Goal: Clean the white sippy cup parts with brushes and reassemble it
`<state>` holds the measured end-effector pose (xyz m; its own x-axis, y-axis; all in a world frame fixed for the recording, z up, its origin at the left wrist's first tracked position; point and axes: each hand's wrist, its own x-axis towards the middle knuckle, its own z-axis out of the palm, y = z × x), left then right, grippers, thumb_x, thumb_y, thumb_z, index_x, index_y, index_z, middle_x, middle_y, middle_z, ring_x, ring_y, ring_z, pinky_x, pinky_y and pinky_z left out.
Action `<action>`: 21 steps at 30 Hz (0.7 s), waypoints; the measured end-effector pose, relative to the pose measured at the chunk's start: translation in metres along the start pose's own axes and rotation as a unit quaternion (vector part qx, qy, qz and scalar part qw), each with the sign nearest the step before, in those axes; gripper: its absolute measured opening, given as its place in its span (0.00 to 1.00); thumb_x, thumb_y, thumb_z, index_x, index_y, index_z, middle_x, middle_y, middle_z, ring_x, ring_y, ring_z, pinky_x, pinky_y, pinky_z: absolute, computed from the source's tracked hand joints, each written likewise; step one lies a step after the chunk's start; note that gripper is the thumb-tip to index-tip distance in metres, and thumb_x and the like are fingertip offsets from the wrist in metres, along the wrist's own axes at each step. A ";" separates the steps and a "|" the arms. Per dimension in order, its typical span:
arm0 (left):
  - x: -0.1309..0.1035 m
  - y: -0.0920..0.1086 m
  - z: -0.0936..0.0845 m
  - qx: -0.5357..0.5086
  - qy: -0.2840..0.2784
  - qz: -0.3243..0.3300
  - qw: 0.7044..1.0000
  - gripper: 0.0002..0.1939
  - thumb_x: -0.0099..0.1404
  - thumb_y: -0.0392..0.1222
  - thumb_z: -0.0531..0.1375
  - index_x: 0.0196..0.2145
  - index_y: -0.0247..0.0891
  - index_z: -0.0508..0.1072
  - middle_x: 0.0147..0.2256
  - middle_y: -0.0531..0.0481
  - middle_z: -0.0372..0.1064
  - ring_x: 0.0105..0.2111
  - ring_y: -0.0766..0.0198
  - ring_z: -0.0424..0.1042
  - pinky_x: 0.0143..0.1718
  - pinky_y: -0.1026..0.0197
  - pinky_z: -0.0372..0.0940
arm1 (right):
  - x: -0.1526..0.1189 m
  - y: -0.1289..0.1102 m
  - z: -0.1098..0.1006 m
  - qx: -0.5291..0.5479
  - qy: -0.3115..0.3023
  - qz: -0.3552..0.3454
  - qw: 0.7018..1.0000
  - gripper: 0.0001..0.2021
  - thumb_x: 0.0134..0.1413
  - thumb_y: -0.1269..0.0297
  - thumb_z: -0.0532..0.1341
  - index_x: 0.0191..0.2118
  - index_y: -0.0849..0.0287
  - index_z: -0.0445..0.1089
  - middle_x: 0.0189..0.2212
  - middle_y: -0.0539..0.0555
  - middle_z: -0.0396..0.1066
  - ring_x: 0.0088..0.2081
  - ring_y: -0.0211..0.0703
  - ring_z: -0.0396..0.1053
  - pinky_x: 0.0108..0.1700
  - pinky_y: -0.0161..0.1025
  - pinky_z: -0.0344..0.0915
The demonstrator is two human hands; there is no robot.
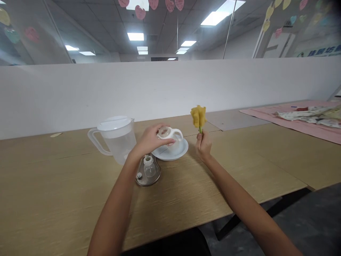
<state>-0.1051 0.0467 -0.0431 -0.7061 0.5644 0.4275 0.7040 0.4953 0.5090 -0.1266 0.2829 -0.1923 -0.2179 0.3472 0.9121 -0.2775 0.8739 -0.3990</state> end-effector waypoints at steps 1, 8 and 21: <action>0.002 -0.004 0.001 0.008 0.039 0.003 0.999 0.29 0.50 0.54 0.64 0.48 0.41 0.67 0.45 0.49 0.67 0.43 0.57 0.66 0.44 0.59 0.60 | -0.001 -0.002 -0.001 0.004 0.001 -0.019 1.000 0.17 0.62 0.62 0.44 0.46 0.66 0.63 0.27 0.58 0.68 0.26 0.43 0.64 0.29 0.37 0.58; 0.009 -0.012 0.006 0.175 0.154 0.033 0.972 0.23 0.51 0.42 0.64 0.45 0.36 0.66 0.42 0.46 0.67 0.44 0.56 0.65 0.44 0.57 0.58 | 0.002 -0.020 -0.010 0.013 -0.064 -0.202 0.977 0.12 0.58 0.68 0.50 0.39 0.62 0.70 0.26 0.54 0.71 0.24 0.36 0.65 0.28 0.33 0.57; 0.010 -0.013 0.046 0.421 0.015 0.172 0.890 0.16 0.55 0.27 0.53 0.42 0.36 0.69 0.40 0.43 0.65 0.42 0.53 0.61 0.40 0.53 0.54 | 0.000 -0.036 -0.007 -0.073 -0.072 -0.298 0.949 0.10 0.52 0.68 0.56 0.37 0.59 0.73 0.19 0.50 0.65 0.22 0.35 0.60 0.27 0.35 0.51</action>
<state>-0.1174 0.0762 -0.0799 -0.4313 0.7666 0.4757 0.6768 0.6236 -0.3913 -0.1097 0.2538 -0.1771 -0.1922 -0.2647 0.9450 -0.2615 0.9419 0.2107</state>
